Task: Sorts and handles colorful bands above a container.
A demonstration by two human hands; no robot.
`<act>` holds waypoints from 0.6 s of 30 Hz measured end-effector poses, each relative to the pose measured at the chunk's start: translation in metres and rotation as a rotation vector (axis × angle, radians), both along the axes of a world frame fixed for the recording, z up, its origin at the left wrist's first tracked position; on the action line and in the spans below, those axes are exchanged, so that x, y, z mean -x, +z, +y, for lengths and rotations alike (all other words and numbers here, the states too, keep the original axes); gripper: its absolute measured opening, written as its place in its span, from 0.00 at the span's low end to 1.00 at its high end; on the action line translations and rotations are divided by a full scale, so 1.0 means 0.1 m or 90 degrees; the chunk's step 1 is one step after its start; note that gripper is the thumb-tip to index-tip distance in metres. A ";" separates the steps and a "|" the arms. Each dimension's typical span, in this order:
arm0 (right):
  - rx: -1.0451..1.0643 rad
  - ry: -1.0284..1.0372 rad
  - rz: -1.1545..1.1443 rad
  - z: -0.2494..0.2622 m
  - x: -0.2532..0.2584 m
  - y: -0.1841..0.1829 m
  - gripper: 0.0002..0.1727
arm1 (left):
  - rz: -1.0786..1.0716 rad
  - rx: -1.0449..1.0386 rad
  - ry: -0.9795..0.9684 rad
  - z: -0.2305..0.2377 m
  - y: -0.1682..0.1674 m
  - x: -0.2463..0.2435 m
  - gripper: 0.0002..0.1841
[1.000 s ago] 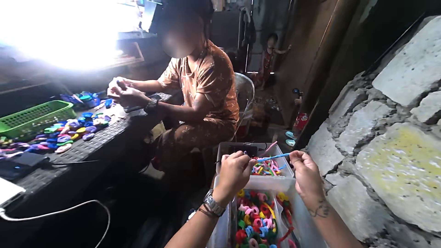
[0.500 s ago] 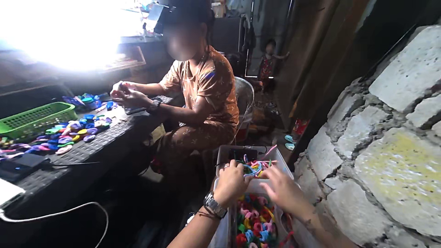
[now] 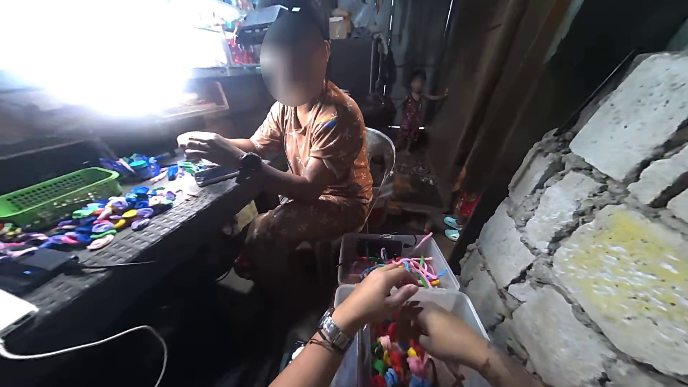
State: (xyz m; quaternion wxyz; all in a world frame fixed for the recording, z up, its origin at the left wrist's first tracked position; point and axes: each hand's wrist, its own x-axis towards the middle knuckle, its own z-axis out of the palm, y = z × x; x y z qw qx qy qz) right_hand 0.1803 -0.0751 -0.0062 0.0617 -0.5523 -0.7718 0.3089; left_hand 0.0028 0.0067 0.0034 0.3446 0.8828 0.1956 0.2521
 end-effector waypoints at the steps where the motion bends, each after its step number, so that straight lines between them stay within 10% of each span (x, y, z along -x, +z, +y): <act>1: -0.030 -0.041 0.053 -0.01 -0.03 0.03 0.14 | 0.016 0.018 -0.033 0.00 0.00 0.00 0.18; 5: -0.204 -0.179 0.281 0.01 -0.07 -0.05 0.08 | 0.081 0.126 -0.149 0.01 -0.03 -0.02 0.25; 13: -0.331 -0.326 0.437 0.01 -0.01 -0.08 0.05 | -0.022 0.099 0.005 -0.08 0.08 -0.04 0.14; 18: -0.184 -0.222 0.679 0.03 -0.10 -0.05 0.05 | -0.176 0.230 -0.021 -0.05 0.06 0.01 0.06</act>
